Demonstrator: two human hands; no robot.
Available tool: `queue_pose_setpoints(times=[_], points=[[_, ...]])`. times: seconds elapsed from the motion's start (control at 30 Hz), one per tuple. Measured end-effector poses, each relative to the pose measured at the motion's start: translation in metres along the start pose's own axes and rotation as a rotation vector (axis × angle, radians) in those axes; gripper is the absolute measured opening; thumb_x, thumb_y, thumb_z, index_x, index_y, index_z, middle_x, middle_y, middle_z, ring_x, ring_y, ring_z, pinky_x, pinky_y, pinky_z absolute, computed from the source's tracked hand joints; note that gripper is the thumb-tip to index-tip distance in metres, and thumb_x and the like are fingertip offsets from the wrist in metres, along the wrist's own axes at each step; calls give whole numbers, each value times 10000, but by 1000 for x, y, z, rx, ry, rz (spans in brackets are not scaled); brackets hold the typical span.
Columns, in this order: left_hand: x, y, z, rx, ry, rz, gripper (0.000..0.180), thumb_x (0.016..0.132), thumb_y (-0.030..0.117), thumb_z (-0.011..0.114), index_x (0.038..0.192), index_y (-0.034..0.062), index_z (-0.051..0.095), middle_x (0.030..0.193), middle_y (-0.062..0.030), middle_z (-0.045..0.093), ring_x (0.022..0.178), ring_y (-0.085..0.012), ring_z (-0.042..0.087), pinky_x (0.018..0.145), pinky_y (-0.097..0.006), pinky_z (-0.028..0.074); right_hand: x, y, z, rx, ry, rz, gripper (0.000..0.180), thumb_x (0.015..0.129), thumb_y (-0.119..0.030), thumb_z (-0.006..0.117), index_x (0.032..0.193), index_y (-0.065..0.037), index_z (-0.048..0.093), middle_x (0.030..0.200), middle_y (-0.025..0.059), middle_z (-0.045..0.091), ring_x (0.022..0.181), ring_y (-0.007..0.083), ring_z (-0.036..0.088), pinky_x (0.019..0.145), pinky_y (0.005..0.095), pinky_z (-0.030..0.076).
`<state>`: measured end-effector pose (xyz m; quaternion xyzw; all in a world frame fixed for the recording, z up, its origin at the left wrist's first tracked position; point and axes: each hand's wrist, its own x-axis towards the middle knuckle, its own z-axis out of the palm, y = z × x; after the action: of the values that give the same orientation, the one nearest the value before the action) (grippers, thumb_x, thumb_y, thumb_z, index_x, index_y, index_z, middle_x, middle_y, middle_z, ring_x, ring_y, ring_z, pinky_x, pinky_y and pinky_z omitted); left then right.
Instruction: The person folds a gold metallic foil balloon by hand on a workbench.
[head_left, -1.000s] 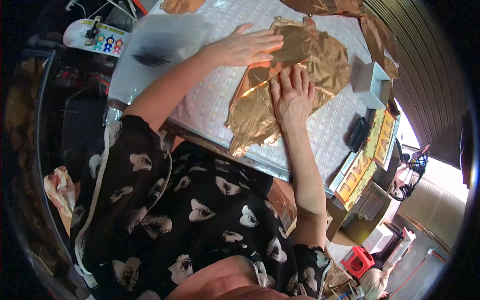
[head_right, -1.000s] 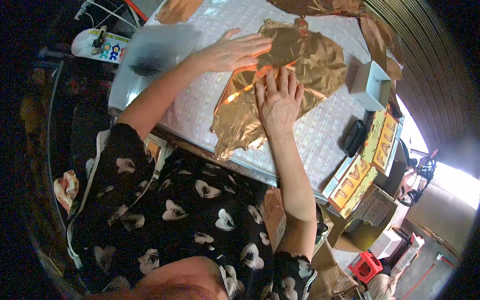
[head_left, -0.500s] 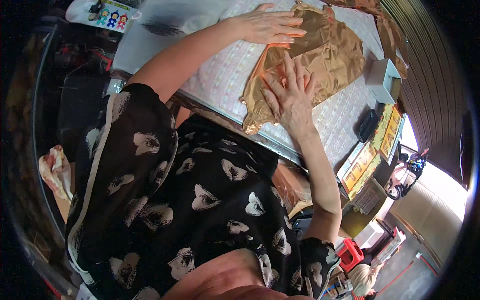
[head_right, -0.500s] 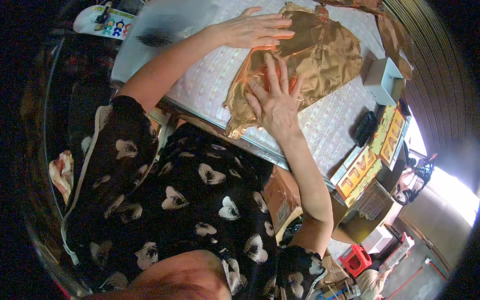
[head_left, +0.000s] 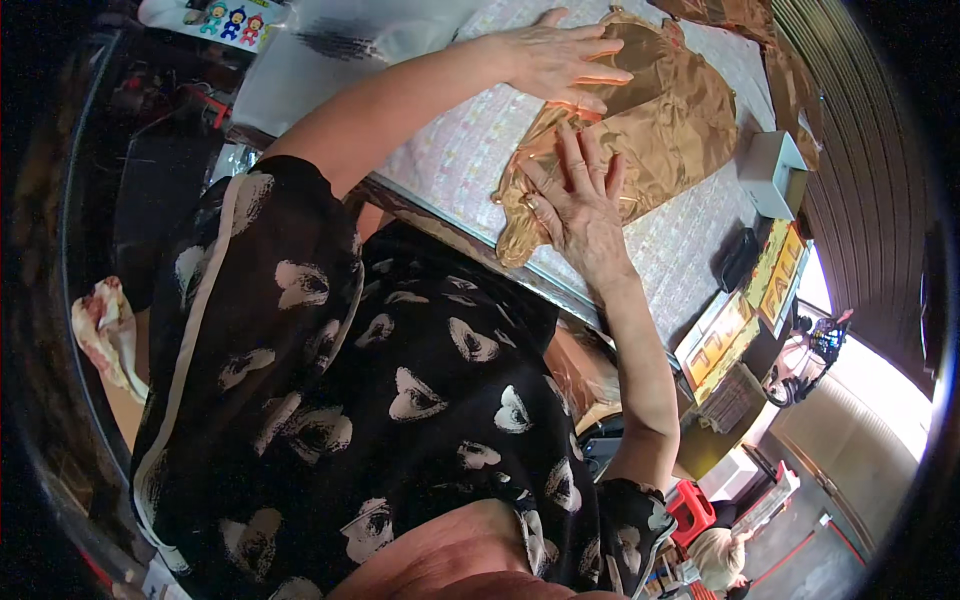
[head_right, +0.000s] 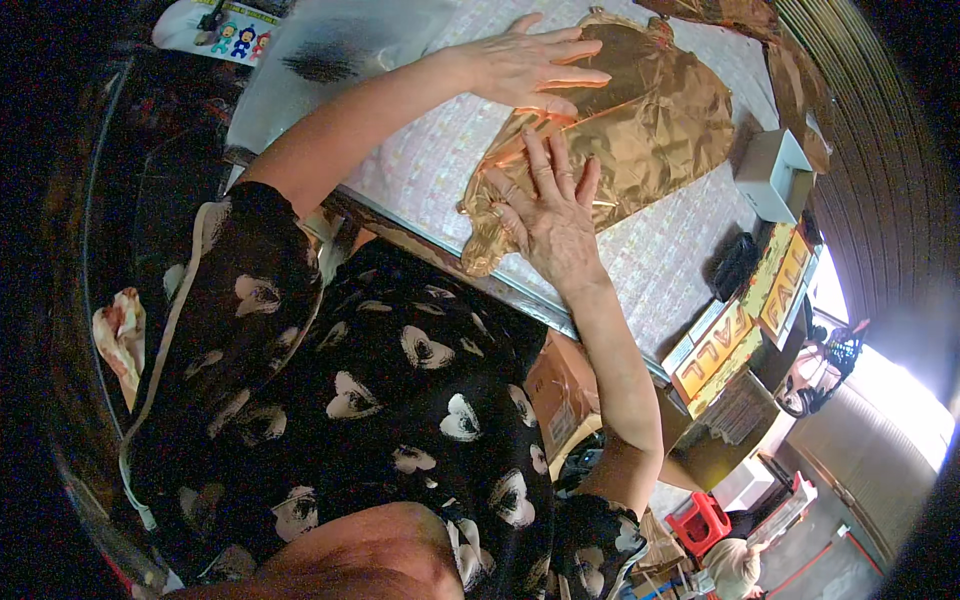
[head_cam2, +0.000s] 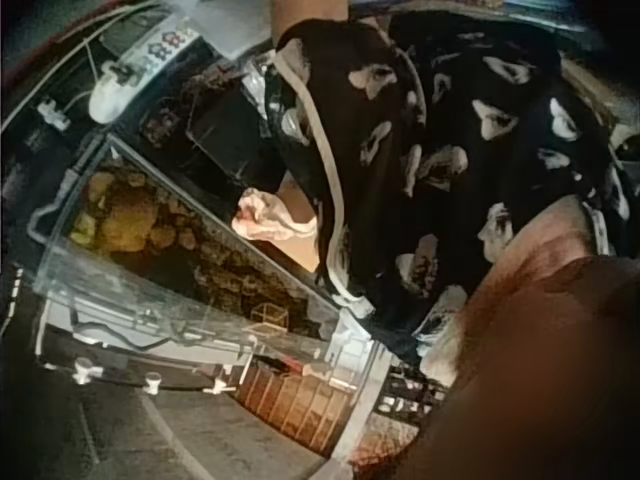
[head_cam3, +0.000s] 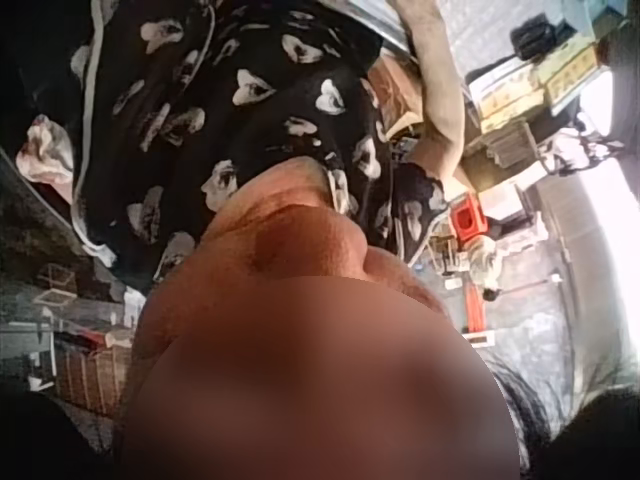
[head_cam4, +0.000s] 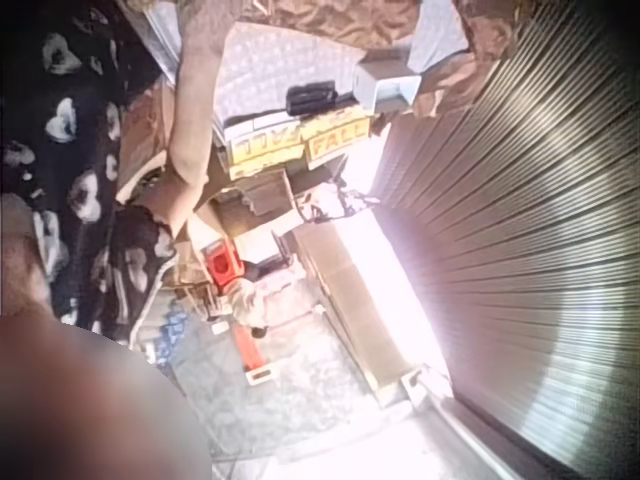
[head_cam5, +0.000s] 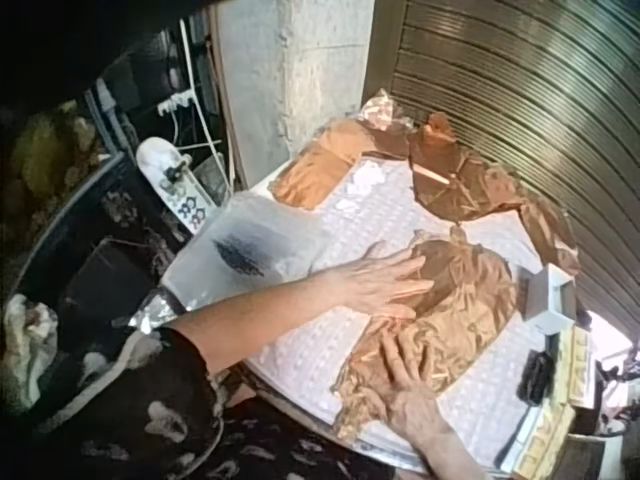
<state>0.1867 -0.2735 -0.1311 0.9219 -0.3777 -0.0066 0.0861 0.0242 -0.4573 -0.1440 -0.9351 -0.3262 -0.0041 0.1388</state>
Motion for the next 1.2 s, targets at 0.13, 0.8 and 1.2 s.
queue_pose_setpoints(times=[0.13, 0.8, 1.2], points=[[-1, -14, -18, -41, -60, 192, 782, 975, 658, 497, 1594, 195, 377, 1643, -271, 261, 1525, -462, 228, 1143, -724, 253, 2, 0, 0, 11, -15, -31, 438, 984, -399, 611, 1421, -378, 620, 1706, 97, 207, 1565, 384, 164, 1199, 706, 86], [11, -12, 23, 50, 95, 147, 855, 870, 769, 566, 1594, 361, 366, 1686, -138, 250, 1564, -358, 196, 1198, -707, 137, 10, -22, -11, 75, -114, -123, 531, 1028, -386, 528, 1532, -222, 501, 1596, 9, 461, 1496, 240, 380, 1279, 508, 124], [8, -16, 30, 75, 109, 149, 858, 878, 732, 602, 1587, 294, 397, 1682, -145, 253, 1562, -344, 206, 1208, -665, 153, 53, 98, -16, -85, 290, 215, 477, 1066, -245, 526, 1506, -67, 487, 1519, 156, 526, 1440, 329, 456, 1228, 492, 267]])
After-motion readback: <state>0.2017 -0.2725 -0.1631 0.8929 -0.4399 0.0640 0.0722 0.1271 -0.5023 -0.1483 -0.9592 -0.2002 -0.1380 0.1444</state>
